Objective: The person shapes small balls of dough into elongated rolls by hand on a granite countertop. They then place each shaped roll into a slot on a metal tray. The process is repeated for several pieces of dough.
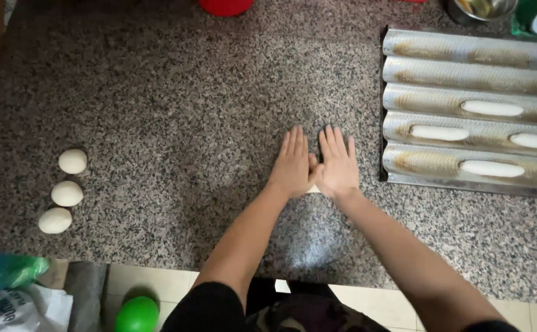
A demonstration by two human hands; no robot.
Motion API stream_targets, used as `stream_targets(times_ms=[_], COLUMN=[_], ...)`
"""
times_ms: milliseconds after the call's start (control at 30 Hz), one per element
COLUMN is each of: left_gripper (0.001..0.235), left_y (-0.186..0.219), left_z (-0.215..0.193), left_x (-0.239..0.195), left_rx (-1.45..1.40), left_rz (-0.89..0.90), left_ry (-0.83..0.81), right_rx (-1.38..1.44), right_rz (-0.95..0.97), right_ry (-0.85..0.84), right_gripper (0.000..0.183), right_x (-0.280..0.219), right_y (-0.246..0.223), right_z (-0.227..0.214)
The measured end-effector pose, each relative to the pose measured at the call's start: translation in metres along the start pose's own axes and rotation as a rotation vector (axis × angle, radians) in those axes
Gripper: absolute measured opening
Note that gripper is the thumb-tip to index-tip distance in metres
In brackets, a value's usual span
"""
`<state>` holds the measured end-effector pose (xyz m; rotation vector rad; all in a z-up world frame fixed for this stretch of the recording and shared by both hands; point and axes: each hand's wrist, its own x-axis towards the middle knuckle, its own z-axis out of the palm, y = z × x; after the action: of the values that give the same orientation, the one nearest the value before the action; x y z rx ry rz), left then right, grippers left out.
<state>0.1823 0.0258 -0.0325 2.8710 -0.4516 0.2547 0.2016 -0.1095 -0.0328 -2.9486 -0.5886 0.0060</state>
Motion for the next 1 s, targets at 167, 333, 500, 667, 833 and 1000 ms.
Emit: stream_targets(times_ms=[167, 333, 500, 667, 833, 1000], left_gripper=[0.078, 0.072, 0.077, 0.054, 0.040, 0.039], left_y=[0.017, 0.032, 0.015, 0.005, -0.003, 0.000], left_z=[-0.031, -0.060, -0.049, -0.020, -0.027, -0.051], left_x=[-0.066, -0.144, -0.156, -0.144, -0.137, -0.106], left_rx=[-0.257, -0.397, -0.321, -0.367, -0.511, -0.719], left_rz=[0.286, 0.332, 0.172, 0.147, 0.114, 0.037], left_ry=[0.002, -0.210, -0.243, -0.362, -0.495, -0.524], right_rx=[0.046, 0.332, 0.283, 0.191, 0.622, 1.191], right_rz=[-0.244, -0.275, -0.137, -0.174, 0.066, 0.374], right_ry=[0.247, 0.006, -0.042, -0.057, -0.268, -0.381], right_gripper=[0.053, 0.048, 0.084, 0.033, 0.031, 0.038], right_x=[-0.086, -0.160, -0.168, -0.157, -0.157, -0.155], right_y=[-0.014, -0.032, -0.003, 0.009, -0.006, 0.003], right_z=[0.020, -0.044, -0.040, -0.039, -0.061, -0.076])
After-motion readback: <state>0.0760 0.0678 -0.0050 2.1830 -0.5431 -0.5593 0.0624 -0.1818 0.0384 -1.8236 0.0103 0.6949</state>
